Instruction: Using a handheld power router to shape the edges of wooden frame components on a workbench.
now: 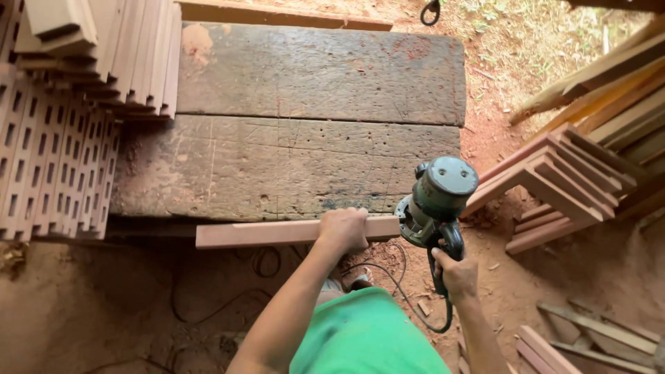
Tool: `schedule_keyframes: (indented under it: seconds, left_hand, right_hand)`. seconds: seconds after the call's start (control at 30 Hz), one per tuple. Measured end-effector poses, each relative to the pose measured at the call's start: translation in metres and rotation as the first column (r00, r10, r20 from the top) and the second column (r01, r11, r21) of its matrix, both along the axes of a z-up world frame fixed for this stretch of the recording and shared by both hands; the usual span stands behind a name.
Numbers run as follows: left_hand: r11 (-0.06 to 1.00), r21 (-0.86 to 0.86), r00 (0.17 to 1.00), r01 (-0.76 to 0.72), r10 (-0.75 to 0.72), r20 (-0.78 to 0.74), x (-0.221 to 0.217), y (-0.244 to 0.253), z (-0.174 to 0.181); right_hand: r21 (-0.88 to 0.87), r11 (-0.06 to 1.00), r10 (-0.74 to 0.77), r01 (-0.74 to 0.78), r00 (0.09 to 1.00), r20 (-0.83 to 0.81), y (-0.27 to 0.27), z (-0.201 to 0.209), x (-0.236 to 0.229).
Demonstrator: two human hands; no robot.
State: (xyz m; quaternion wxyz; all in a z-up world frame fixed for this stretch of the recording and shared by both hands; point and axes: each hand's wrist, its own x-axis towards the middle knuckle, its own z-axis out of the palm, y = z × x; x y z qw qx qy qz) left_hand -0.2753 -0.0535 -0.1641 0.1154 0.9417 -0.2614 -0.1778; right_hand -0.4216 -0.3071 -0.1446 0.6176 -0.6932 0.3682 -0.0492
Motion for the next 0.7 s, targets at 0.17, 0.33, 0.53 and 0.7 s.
schedule_keyframes:
  seconds: [0.17, 0.33, 0.53, 0.7]
  left_hand:
    - [0.997, 0.054, 0.988, -0.051, 0.058, -0.141, 0.009, 0.001, 0.087]
    - [0.995, 0.098, 0.989, -0.027, 0.040, -0.139, 0.008, -0.004, 0.088]
    - [0.999, -0.036, 0.993, 0.001, -0.005, -0.122, 0.028, 0.003, 0.027]
    - [0.975, -0.199, 0.982, -0.101, 0.130, 0.138, 0.013, -0.006, 0.030]
  right_hand:
    - [-0.128, 0.990, 0.050, -0.065, 0.991, -0.120, -0.002, 0.043, -0.020]
    - [-0.138, 0.986, 0.094, -0.092, 0.996, 0.005, -0.022, 0.065, -0.081]
    - [-0.166, 0.980, 0.130, -0.113, 0.987, 0.093, 0.000, 0.101, -0.099]
    - [-0.155, 0.959, 0.270, -0.239, 0.936, 0.227, 0.001, 0.096, -0.100]
